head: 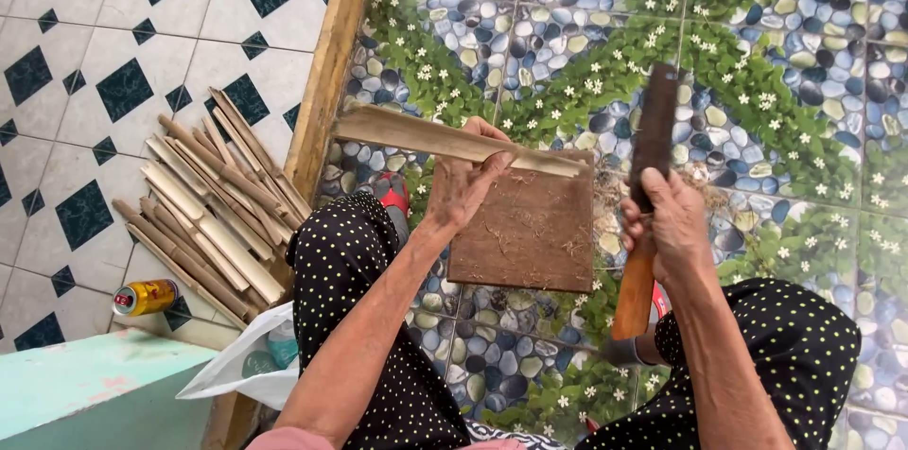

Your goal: Shaving and shaping bamboo strips using a hand knife against a wooden block on the floor.

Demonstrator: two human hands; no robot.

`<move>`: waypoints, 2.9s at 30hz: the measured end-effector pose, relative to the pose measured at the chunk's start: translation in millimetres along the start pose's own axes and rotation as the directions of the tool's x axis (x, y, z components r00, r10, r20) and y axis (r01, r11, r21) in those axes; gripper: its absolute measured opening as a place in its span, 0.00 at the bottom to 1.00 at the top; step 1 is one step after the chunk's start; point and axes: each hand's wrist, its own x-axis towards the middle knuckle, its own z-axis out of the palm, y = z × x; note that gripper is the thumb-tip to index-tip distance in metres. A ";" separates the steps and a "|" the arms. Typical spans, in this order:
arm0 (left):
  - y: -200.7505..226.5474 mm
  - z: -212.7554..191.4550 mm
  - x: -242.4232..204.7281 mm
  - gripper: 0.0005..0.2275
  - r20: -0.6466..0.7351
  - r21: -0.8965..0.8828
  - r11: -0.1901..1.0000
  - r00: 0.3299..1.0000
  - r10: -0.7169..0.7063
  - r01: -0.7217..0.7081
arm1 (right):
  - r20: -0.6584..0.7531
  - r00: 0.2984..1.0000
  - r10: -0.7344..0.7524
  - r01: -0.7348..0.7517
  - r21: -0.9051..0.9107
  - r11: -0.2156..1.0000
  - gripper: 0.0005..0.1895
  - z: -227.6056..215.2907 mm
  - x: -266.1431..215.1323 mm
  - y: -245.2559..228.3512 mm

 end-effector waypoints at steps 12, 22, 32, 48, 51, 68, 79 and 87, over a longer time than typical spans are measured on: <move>-15.1 14.9 -14.0 0.05 0.033 0.089 0.996 0.999 0.018 -0.021 | 0.399 0.793 -0.460 0.511 -0.847 0.146 0.24 74.6 -56.8 27.8; -77.9 18.4 -7.5 0.05 0.184 -0.423 0.905 0.975 0.123 -0.034 | 0.376 0.876 -0.303 0.410 -0.910 0.054 0.17 68.8 -69.2 26.2; -24.8 25.1 -12.1 0.07 0.057 0.218 0.972 0.996 0.075 -0.086 | 0.329 0.914 -0.237 0.366 -0.921 0.135 0.15 68.3 -62.0 24.8; 3.0 12.7 -18.3 0.05 0.090 0.133 0.991 0.995 -0.034 0.022 | 0.220 0.958 -0.185 0.250 -0.954 0.162 0.12 -7.7 36.8 139.8; -9.7 9.1 -12.4 0.07 0.077 0.112 0.992 0.995 -0.063 0.054 | 0.156 0.981 -0.114 0.183 -0.936 0.301 0.15 -48.7 65.8 191.5; -19.6 15.2 -7.4 0.20 -0.012 0.091 0.978 0.982 -0.186 0.186 | 0.069 0.997 0.043 0.037 -0.856 0.515 0.18 8.6 30.0 98.9; -19.5 18.2 -3.8 0.09 -0.055 0.093 0.995 0.998 -0.029 0.034 | 0.093 0.970 0.225 -0.187 -0.304 0.934 0.21 26.3 -6.2 43.1; -16.4 10.6 -6.8 0.12 0.088 0.178 0.984 0.996 -0.001 -0.015 | 0.131 0.972 0.195 -0.208 0.091 0.974 0.23 21.8 -0.2 45.1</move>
